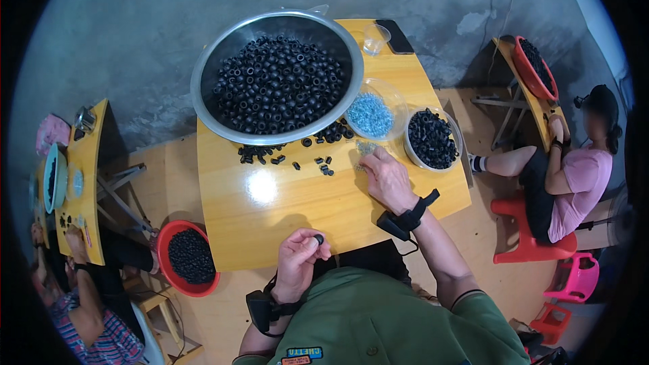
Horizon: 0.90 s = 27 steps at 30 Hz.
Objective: Assembling small black plastic parts with blue fasteners at a workshop table.
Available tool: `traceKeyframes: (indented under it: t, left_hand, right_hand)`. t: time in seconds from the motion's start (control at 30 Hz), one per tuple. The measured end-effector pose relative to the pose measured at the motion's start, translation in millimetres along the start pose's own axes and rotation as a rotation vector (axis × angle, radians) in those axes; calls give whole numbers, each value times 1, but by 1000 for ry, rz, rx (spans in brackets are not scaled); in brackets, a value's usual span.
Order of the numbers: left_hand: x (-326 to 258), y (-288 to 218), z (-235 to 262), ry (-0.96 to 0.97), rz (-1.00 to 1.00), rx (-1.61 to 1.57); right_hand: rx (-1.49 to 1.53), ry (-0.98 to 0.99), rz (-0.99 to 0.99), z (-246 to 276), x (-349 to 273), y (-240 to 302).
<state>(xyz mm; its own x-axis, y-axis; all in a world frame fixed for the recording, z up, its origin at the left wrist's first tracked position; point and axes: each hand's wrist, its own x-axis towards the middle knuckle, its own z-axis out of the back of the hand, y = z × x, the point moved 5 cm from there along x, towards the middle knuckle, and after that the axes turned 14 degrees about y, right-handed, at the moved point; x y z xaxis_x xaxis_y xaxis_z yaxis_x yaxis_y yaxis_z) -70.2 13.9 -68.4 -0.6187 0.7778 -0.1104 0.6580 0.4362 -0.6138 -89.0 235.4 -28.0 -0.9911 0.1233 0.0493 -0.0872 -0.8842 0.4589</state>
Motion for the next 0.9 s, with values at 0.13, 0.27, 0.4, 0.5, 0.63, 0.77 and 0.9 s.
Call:
traceKeyframes:
  t: [0.13, 0.27, 0.4, 0.5, 0.63, 0.77, 0.9]
  left_hand:
    - [3, 1, 0, -14, 9, -14]
    - [3, 3, 1, -60, 14, 5]
    - [4, 5, 0, -76, 23, -14]
    - [3, 8, 3, -78, 22, -122]
    - [8, 5, 5, -43, -58, -225]
    - [9, 5, 6, 11, -129, -258]
    - [8, 6, 5, 16, -138, -184]
  right_hand:
    - [20, -7, -7, 1, 3, -2]
    - [70, -38, -14, 4, -1, -2]
    - [113, -98, 0, 9, -1, 0]
    - [133, -143, 35, 15, -11, 10]
    - [371, 17, 43, 13, -31, 37]
    - [534, 147, 108, 9, -50, 75]
    - [533, 140, 177, 6, -57, 89]
